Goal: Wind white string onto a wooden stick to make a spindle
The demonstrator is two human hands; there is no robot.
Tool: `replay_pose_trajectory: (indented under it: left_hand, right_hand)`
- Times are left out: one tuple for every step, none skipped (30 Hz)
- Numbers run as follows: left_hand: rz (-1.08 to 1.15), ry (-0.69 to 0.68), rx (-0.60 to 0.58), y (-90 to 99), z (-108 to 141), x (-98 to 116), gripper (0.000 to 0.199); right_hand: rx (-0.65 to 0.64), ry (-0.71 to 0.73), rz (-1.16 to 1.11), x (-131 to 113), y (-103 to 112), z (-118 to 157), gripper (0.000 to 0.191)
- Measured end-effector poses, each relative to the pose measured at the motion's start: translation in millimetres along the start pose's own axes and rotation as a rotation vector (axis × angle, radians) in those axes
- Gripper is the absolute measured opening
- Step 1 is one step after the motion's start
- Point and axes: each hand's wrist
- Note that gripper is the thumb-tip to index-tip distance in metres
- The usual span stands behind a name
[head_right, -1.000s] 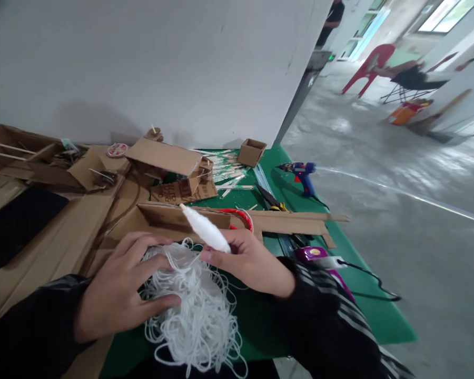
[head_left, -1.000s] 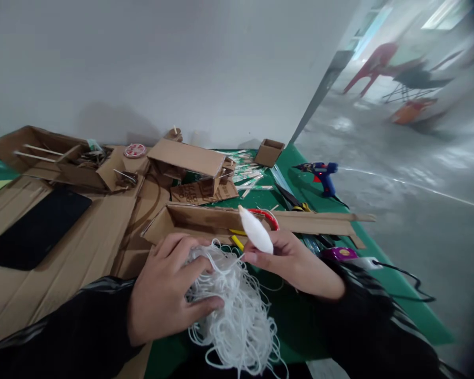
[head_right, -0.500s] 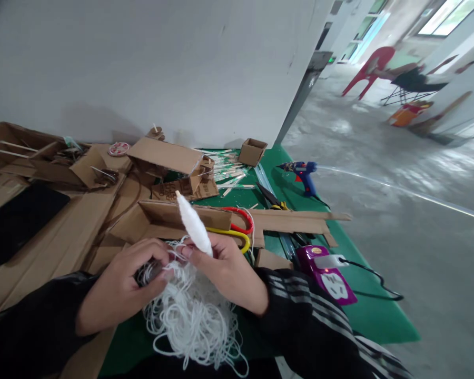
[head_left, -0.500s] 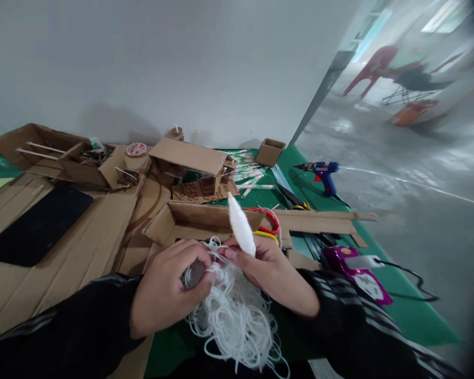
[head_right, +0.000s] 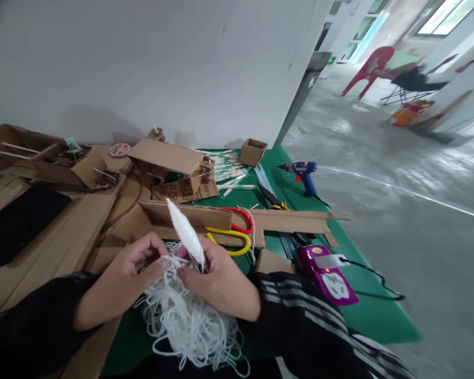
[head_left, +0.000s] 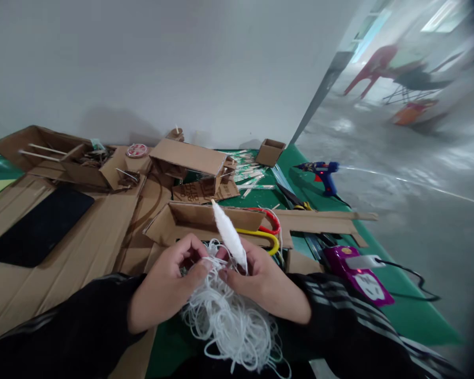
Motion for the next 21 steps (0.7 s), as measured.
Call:
replay_pose_trajectory:
  left_hand:
    - [0.065,0.03,-0.014,-0.7,-0.3,-0.2,0.013]
    - [0.128,0.057,-0.032,-1.1,-0.5,-0.4,0.013]
    - [0.19,0.079,-0.054,-1.3,-0.6,-0.7,0.014]
    - [0.257,0.096,-0.084,-1.2,-0.8,-0.9,0.014]
    - [0.329,0.114,-0.12,-0.7,-1.0,-1.1,0.014]
    - [0.404,0.133,-0.156,0.1,-1.2,-1.2,0.014]
    - [0.474,0.156,-0.183,1.1,-1.3,-1.0,0.013]
    - [0.531,0.176,-0.201,2.3,-1.5,-0.7,0.011]
    - [0.568,0.181,-0.211,3.7,-1.5,-0.2,0.01]
    - [0.573,0.168,-0.217,5.0,-1.4,0.3,0.01]
    - [0.538,0.141,-0.217,6.1,-1.3,0.7,0.011]
    - [0.461,0.103,-0.206,7.0,-1.0,0.9,0.015]
    - [0.342,0.062,-0.182,7.7,-0.7,0.9,0.021]
    - [0.194,0.028,-0.144,8.1,-0.4,0.5,0.028]
    - [0.037,0.007,-0.094,8.3,0.0,0.0,0.033]
    - [-0.111,-0.004,-0.048,8.5,0.3,-0.5,0.033]
    - [-0.23,-0.009,-0.015,8.7,0.5,-1.0,0.027]
    - [-0.315,-0.012,-0.004,9.1,0.5,-1.2,0.021]
    - [-0.361,-0.019,-0.002,9.6,0.4,-1.1,0.016]
    - [-0.375,-0.033,-0.001,10.2,0.1,-0.6,0.017]
    - [-0.369,-0.056,0.011,10.9,-0.3,0.0,0.02]
  right_hand:
    - [0.008,-0.002,-0.006,0.5,0.5,0.1,0.02]
    - [0.012,-0.001,-0.011,1.2,0.9,0.2,0.021]
    - [0.013,0.002,-0.013,1.8,1.4,0.2,0.021]
    - [0.01,0.003,-0.014,2.5,1.9,0.0,0.02]
    - [0.005,0.006,-0.016,3.2,2.3,-0.2,0.02]
    - [0.002,0.014,-0.019,3.6,2.6,-0.5,0.019]
    - [0.0,0.025,-0.02,3.8,2.9,-0.8,0.018]
    - [-0.001,0.035,-0.02,3.8,3.0,-1.1,0.017]
    - [0.001,0.045,-0.021,3.6,3.1,-1.3,0.016]
    - [0.005,0.051,-0.021,3.2,3.0,-1.4,0.015]
    - [0.013,0.051,-0.021,2.8,2.8,-1.3,0.015]
    - [0.022,0.046,-0.022,2.5,2.6,-1.1,0.015]
    - [0.028,0.036,-0.024,2.3,2.4,-0.8,0.016]
    - [0.03,0.033,-0.023,2.3,2.1,-0.4,0.017]
    - [0.027,0.033,-0.02,2.5,2.0,-0.1,0.017]
    - [0.02,0.037,-0.017,2.8,1.8,0.1,0.017]
    - [0.012,0.044,-0.014,3.1,1.8,0.2,0.016]
    - [0.004,0.051,-0.013,3.4,1.8,0.3,0.016]
    - [-0.002,0.055,-0.014,3.5,1.9,0.2,0.016]
    - [-0.006,0.056,-0.016,3.5,1.9,0.2,0.016]
    - [-0.009,0.055,-0.018,3.4,2.0,0.1,0.017]
Point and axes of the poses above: each hand's wrist, its own z-axis away from the middle knuckle, its own y-axis out of the back of the hand, x = y × z, and after that the axes turned 15 degrees about -z, right-handed
